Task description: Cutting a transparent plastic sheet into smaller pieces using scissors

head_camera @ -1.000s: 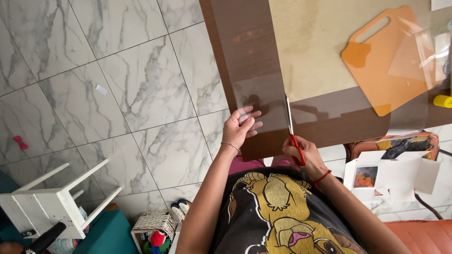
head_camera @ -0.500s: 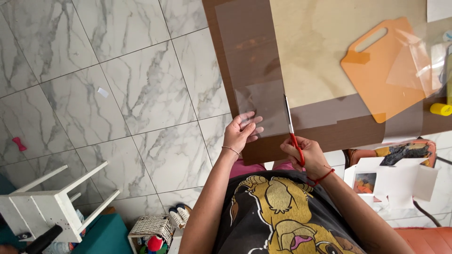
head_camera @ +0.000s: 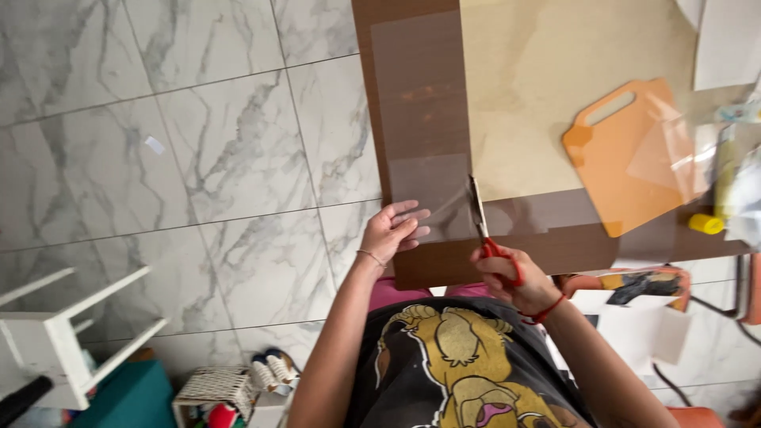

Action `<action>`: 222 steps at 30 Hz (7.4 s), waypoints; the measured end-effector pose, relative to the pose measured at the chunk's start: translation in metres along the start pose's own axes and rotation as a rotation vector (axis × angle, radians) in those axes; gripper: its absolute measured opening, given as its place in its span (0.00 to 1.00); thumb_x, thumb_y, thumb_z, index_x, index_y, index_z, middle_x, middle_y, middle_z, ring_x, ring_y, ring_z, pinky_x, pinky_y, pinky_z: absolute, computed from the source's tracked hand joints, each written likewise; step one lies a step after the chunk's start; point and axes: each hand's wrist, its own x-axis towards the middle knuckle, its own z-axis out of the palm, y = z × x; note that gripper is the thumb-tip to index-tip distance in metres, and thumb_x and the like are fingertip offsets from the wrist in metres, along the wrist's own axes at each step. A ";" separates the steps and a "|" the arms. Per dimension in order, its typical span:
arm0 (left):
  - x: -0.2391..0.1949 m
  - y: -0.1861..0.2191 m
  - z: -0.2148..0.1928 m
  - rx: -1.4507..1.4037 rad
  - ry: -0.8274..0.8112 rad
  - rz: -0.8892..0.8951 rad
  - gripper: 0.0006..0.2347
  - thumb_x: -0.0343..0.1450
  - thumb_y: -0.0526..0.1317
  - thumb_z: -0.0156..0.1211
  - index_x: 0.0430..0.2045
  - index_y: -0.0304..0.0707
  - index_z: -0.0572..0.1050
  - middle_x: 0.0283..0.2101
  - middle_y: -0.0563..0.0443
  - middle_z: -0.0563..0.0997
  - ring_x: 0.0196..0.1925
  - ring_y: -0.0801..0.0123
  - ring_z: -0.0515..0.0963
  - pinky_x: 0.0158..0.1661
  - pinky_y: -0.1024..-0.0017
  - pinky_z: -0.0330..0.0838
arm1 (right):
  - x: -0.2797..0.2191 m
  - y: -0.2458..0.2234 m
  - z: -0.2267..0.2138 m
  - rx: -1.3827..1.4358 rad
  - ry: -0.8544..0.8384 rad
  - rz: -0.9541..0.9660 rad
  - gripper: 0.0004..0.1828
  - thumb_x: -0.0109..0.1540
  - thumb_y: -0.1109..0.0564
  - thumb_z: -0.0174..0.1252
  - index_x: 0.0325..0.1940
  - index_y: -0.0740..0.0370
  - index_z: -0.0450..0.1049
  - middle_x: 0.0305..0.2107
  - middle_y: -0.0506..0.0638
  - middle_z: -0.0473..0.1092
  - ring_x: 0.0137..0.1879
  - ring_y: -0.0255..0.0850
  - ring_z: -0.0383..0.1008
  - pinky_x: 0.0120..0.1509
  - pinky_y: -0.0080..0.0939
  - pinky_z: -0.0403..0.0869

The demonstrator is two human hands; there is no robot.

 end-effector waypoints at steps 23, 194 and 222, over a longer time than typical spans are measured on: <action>-0.013 -0.001 0.003 -0.114 -0.021 -0.009 0.15 0.64 0.34 0.53 0.44 0.42 0.66 0.43 0.47 0.75 0.34 0.66 0.78 0.26 0.81 0.75 | 0.030 -0.001 -0.005 -0.203 0.107 -0.250 0.05 0.48 0.66 0.54 0.26 0.69 0.66 0.02 0.52 0.56 0.03 0.33 0.53 0.06 0.25 0.51; 0.059 0.062 -0.004 0.161 0.269 0.278 0.08 0.69 0.36 0.39 0.40 0.39 0.56 0.40 0.45 0.76 0.35 0.62 0.78 0.28 0.75 0.74 | 0.068 0.000 0.026 -0.167 0.011 -0.275 0.09 0.52 0.61 0.56 0.30 0.70 0.66 0.01 0.54 0.54 0.03 0.36 0.49 0.07 0.26 0.50; 0.050 0.062 -0.007 -0.011 0.191 0.207 0.11 0.69 0.37 0.43 0.44 0.47 0.62 0.42 0.48 0.75 0.35 0.66 0.78 0.28 0.80 0.74 | 0.088 -0.045 0.051 -0.169 0.081 -0.300 0.10 0.48 0.63 0.57 0.32 0.69 0.67 0.02 0.55 0.57 0.02 0.37 0.53 0.06 0.29 0.52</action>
